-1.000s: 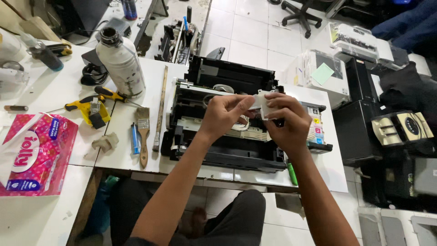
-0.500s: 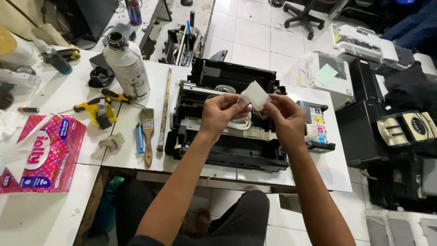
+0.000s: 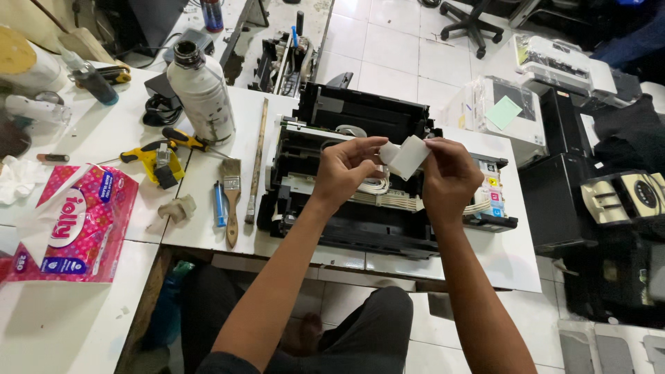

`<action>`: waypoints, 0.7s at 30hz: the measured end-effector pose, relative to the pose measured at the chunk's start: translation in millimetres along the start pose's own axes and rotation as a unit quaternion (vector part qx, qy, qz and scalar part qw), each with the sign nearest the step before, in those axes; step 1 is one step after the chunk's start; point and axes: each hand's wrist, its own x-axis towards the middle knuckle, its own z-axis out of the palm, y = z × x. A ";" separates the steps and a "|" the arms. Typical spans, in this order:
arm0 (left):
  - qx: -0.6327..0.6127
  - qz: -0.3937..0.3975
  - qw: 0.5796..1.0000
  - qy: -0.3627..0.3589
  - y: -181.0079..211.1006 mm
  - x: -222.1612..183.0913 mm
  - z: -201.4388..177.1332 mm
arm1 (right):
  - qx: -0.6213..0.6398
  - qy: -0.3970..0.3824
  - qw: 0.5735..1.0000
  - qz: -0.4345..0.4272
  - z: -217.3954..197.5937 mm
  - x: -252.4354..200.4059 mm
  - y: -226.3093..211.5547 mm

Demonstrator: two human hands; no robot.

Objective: The person uses a screwdriver to loosen a screw on a disassembled printer. They then use a tissue to wipe a component inside the printer. Finally, they use a syringe to apply liquid to the component.

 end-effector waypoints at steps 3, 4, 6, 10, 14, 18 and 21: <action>-0.022 0.003 1.000 -0.016 4.2 -1.9 1.1 | 0.002 0.010 1.000 -0.004 0.1 -5.0 6.5; -0.021 0.004 1.000 -0.016 5.0 -1.9 1.4 | 0.003 0.010 1.000 -0.005 0.6 -6.3 6.5; -0.008 0.000 1.000 -0.003 6.5 -1.6 2.1 | -0.001 0.009 1.000 -0.012 1.7 -8.5 6.6; -0.035 -0.031 0.998 0.043 10.8 -0.3 1.8 | -0.092 -0.024 0.992 -0.084 2.6 -8.1 9.1; 0.027 -0.048 0.997 0.047 22.8 -3.4 6.7 | 0.043 -0.059 0.986 0.150 2.0 -16.2 37.7; 0.238 -0.052 0.970 0.011 21.1 -6.1 1.6 | 0.239 -0.006 0.900 0.363 10.9 -16.3 55.8; 0.161 -0.072 0.983 0.053 28.9 -10.0 7.9 | 0.197 -0.032 0.890 0.409 15.6 -13.0 25.1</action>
